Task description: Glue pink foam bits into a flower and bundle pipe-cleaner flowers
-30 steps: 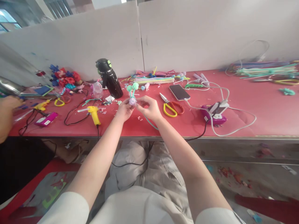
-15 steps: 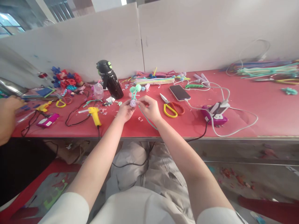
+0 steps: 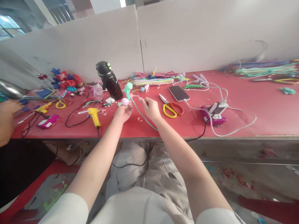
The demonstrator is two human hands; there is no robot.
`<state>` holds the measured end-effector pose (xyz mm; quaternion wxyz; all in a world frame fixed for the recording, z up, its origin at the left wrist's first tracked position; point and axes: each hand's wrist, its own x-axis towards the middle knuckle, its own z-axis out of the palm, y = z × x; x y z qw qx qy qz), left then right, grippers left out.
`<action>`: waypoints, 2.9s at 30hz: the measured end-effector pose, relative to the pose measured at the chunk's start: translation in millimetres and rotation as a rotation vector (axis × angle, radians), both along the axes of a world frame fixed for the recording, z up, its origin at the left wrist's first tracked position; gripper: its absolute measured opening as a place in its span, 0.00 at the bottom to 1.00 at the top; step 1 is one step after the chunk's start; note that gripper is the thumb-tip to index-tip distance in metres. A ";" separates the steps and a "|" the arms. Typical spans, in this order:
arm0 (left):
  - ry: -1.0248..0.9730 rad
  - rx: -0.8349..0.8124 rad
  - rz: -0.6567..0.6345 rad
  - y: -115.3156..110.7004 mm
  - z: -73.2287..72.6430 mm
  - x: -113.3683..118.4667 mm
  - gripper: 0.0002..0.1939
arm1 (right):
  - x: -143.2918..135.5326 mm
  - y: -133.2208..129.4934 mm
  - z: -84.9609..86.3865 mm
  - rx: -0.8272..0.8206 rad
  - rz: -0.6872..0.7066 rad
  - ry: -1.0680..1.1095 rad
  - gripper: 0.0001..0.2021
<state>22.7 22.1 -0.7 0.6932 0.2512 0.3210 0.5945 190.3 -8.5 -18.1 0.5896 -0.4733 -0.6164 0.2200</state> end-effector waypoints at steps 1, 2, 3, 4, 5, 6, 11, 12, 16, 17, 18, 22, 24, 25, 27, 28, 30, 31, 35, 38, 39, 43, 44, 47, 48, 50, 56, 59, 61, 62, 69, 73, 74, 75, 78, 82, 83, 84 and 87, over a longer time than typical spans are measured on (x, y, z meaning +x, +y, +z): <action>-0.013 -0.004 0.000 -1.0 1.4 -0.3 0.17 | 0.0 -0.3 0.7 0.028 0.004 0.004 0.27; -0.023 -0.006 -0.001 -1.9 2.6 -0.4 0.17 | -0.3 -1.0 1.7 0.065 0.018 0.013 0.24; -0.030 -0.007 -0.003 -2.6 3.5 -0.5 0.17 | -0.9 -1.9 2.9 0.100 0.040 0.021 0.20; -0.034 -0.008 -0.006 -3.0 4.0 -0.5 0.17 | -1.5 -2.9 4.1 0.126 0.067 0.023 0.18; -0.035 -0.008 -0.009 -3.2 4.2 -0.5 0.17 | -2.1 -3.9 5.3 0.141 0.095 0.014 0.17; -0.034 -0.009 -0.011 -3.1 4.2 -0.4 0.17 | -2.7 -4.8 6.3 0.153 0.120 -0.004 0.17; -0.011 -0.014 -0.026 -2.4 2.7 0.1 0.18 | -3.8 -6.1 7.0 0.178 0.154 -0.019 0.11; -0.007 -0.011 -0.032 -2.8 2.7 0.2 0.18 | -3.9 -6.2 6.4 0.163 0.147 -0.023 0.11; 0.013 0.003 -0.088 -7.9 4.9 0.8 0.16 | -5.0 -6.0 5.0 0.120 0.083 -0.008 0.21; 0.018 0.008 -0.113 -9.6 5.9 0.9 0.15 | -5.2 -5.2 5.5 0.115 0.064 0.035 0.20; 0.025 0.013 -0.140 -11.1 7.2 0.8 0.14 | -5.1 -3.8 6.5 0.100 0.055 0.093 0.19; 0.068 0.037 -0.284 -11.0 11.7 -1.1 0.10 | 1.7 4.8 17.5 -0.090 0.139 0.315 0.21; 0.091 0.057 -0.356 -5.2 12.2 -3.1 0.07 | 9.5 7.4 27.6 -0.168 0.247 0.314 0.20; 0.102 0.068 -0.392 -1.0 12.0 -4.2 0.07 | 13.9 7.3 33.6 -0.188 0.285 0.299 0.19; 0.120 0.102 -0.458 8.4 11.5 -6.0 0.07 | 22.3 4.5 46.6 -0.196 0.342 0.275 0.17; 0.128 0.117 -0.491 13.0 11.5 -6.8 0.06 | 25.7 2.2 52.9 -0.191 0.357 0.259 0.15; 0.137 0.136 -0.539 20.7 12.0 -7.8 0.08 | 30.3 -2.3 63.0 -0.181 0.378 0.235 0.12; 0.143 0.145 -0.560 23.4 12.5 -8.0 0.11 | 31.4 -3.9 66.0 -0.182 0.392 0.220 0.11; 0.216 0.279 -0.727 27.6 14.4 -8.4 0.14 | 29.9 -5.1 61.8 -0.208 0.452 0.248 0.10; 0.228 0.268 -0.751 28.4 14.5 -9.1 0.17 | 26.5 -4.7 52.2 -0.205 0.370 0.302 0.09; 0.240 0.253 -0.757 28.9 14.2 -9.7 0.17 | 25.5 -5.1 49.9 -0.200 0.328 0.310 0.09; 0.252 0.222 -0.705 32.0 10.9 -11.9 0.15 | 24.7 -6.0 45.2 -0.186 0.212 0.248 0.12; 0.242 0.207 -0.700 32.5 9.8 -12.1 0.15 | 25.7 -5.0 44.0 -0.186 0.202 0.221 0.14; 0.210 0.180 -0.653 33.0 7.0 -11.5 0.14 | 32.4 1.2 38.2 -0.223 0.213 0.117 0.22; 0.208 0.162 -0.618 33.0 6.4 -10.9 0.12 | 35.5 3.2 36.2 -0.244 0.222 0.073 0.25; 0.162 0.136 -0.515 33.1 6.0 -9.4 0.11 | 41.2 3.4 34.1 -0.276 0.226 -0.024 0.26; 0.062 0.025 -0.162 34.8 12.8 -5.2 0.12 | 31.8 -46.5 50.6 -0.550 0.285 -0.715 0.21; 0.059 -0.017 -0.086 32.0 17.4 -4.3 0.14 | 17.4 -73.6 57.0 -0.637 0.285 -1.017 0.11; 0.063 -0.021 -0.079 29.1 18.8 -4.6 0.15 | 12.8 -80.7 56.9 -0.663 0.275 -1.106 0.05; 0.060 -0.016 -0.076 27.8 18.8 -5.3 0.14 | 12.9 -81.4 56.2 -0.668 0.267 -1.120 0.06; -0.034 0.025 -0.038 25.5 14.7 -12.8 0.19 | 45.3 -68.6 55.0 -0.618 0.231 -0.924 0.06; -0.084 0.032 -0.021 19.2 14.2 -13.8 0.24 | 55.2 -47.3 51.2 -0.529 0.048 -0.946 0.10; -0.092 0.036 -0.022 16.0 14.6 -14.3 0.25 | 53.3 -42.6 48.8 -0.532 0.000 -0.982 0.11; -0.101 0.039 -0.021 12.6 15.1 -15.1 0.25 | 49.7 -39.2 45.9 -0.544 -0.024 -1.018 0.12; -0.131 0.031 -0.001 3.5 17.1 -19.1 0.25 | 32.5 -39.8 36.8 -0.535 -0.005 -1.115 0.14; -0.172 0.033 0.013 -0.3 18.8 -21.9 0.24 | 6.4 -52.3 28.8 -0.480 0.031 -1.156 0.16; -0.176 0.031 0.016 0.2 18.9 -21.7 0.24 | -0.3 -53.8 27.8 -0.472 0.042 -1.156 0.16; -0.176 0.025 0.021 0.9 18.9 -21.4 0.24 | -7.3 -54.0 27.1 -0.461 0.057 -1.158 0.16; -0.171 0.008 0.031 3.3 18.7 -21.3 0.19 | -31.3 -47.2 26.6 -0.429 0.104 -1.160 0.14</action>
